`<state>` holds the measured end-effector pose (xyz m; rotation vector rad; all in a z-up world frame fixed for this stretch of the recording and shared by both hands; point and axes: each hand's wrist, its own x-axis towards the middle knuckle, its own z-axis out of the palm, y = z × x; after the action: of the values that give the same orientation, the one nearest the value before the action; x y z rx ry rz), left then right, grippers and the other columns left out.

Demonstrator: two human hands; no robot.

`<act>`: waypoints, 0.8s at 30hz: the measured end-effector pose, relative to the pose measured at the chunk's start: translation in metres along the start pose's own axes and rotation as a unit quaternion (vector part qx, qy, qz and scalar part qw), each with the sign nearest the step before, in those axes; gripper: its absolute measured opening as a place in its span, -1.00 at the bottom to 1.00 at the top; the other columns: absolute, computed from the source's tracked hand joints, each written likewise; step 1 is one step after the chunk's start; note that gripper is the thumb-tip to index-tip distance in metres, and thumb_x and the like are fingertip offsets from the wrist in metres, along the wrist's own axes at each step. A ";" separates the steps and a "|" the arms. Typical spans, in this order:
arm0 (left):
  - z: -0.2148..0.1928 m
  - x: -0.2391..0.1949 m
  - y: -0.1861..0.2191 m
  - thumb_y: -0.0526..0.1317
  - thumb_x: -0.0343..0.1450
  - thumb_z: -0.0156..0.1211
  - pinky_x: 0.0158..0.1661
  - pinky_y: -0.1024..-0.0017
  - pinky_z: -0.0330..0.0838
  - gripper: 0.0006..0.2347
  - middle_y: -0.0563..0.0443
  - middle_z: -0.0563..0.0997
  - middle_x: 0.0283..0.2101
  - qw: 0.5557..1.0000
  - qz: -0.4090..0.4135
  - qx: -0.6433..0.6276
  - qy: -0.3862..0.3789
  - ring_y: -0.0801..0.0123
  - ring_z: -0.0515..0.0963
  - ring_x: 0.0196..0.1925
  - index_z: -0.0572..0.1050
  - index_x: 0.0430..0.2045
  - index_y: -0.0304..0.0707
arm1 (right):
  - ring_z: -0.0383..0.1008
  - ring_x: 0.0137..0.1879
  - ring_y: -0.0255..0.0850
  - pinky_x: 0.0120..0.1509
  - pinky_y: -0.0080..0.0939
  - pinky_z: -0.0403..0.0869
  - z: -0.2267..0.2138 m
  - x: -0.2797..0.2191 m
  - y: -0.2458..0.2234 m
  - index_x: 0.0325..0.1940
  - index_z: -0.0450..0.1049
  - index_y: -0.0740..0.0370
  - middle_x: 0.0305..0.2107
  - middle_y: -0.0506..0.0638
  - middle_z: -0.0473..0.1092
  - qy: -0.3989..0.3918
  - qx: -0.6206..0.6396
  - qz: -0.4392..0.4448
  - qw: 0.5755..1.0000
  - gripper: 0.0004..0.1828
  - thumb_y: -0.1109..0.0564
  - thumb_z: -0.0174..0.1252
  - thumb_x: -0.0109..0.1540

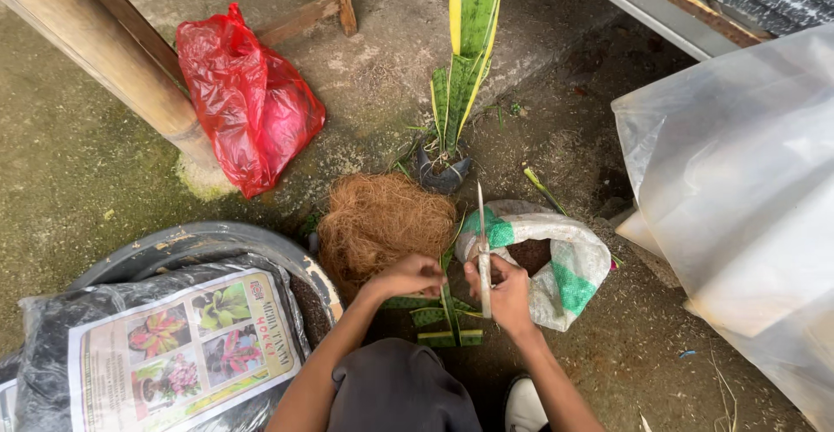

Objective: The person trims the leaves of a potted snake plant using shears. They hold each leaf with one hand and cut off the tips with the other, repeating the action across multiple leaves.

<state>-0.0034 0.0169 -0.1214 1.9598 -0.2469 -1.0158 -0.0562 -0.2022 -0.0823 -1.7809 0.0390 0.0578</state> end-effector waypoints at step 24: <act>0.066 0.106 -0.074 0.04 0.49 0.25 0.05 0.00 0.47 -0.45 -0.33 0.53 -0.09 0.957 -0.038 0.287 0.017 -0.04 0.55 -0.02 0.21 0.17 -0.41 | 0.20 -0.70 -0.43 -0.63 -0.33 0.08 0.021 0.016 0.043 -0.25 0.65 0.30 -0.79 -0.07 0.42 0.076 -0.084 0.006 0.994 -0.71 0.01 0.39 0.14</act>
<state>0.0008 -0.0357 -0.2567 2.5224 -0.4944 -1.0337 -0.0427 -0.1908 -0.1301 -1.9502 0.1591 -0.0667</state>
